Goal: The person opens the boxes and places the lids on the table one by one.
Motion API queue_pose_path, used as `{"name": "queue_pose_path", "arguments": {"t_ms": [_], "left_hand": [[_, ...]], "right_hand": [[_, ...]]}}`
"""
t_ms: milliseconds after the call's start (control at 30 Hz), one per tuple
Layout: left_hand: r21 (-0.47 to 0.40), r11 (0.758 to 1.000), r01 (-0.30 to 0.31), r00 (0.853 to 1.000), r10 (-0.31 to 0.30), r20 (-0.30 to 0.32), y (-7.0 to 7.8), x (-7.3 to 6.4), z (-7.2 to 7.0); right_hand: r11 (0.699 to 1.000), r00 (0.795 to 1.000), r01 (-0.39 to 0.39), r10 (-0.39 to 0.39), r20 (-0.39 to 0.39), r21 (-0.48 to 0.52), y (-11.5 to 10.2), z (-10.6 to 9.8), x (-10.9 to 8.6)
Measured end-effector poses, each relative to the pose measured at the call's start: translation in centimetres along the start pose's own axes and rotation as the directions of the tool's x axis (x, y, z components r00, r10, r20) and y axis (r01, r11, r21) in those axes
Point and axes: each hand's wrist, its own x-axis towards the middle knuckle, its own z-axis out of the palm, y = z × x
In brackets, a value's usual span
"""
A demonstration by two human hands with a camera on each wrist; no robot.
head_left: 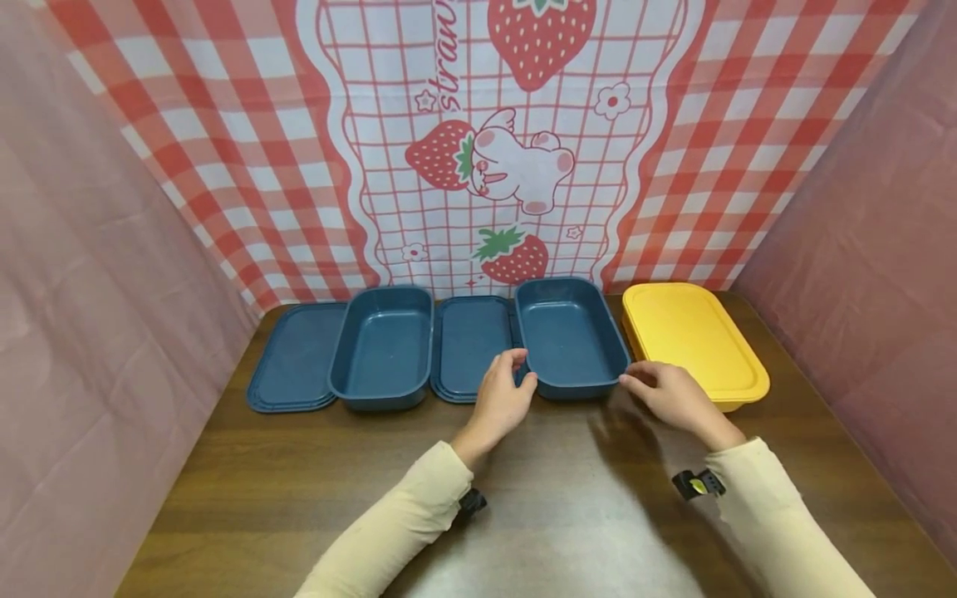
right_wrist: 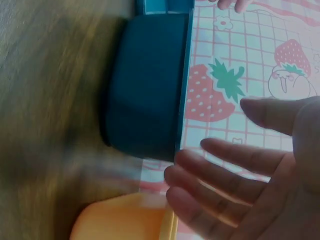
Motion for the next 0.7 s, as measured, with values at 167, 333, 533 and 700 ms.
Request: {"name": "queue_pose_path", "arguments": {"t_ms": [167,333,533,700], "left_hand": [[-0.023,0.997,-0.076,0.997,0.075,-0.025,0.9,-0.4,0.8],[-0.012,0.989,-0.144,0.989,0.144,-0.017,1.8,-0.5,1.8],[0.026,0.977,-0.210,0.977,0.211,-0.018,2.5,-0.5,2.8],[0.093,0.963,-0.253,0.966,0.256,-0.025,2.8,-0.7,3.9]], "right_hand": [[1.000,1.000,0.017,-0.017,-0.014,0.016,0.4,-1.0,-0.4],[1.000,0.999,0.000,0.001,-0.047,0.022,1.0,-2.6,-0.9],[0.999,0.996,-0.025,0.028,-0.086,0.034,1.7,-3.3,-1.3],[0.999,0.994,-0.020,0.024,-0.110,0.034,2.1,-3.0,-1.4]]}}
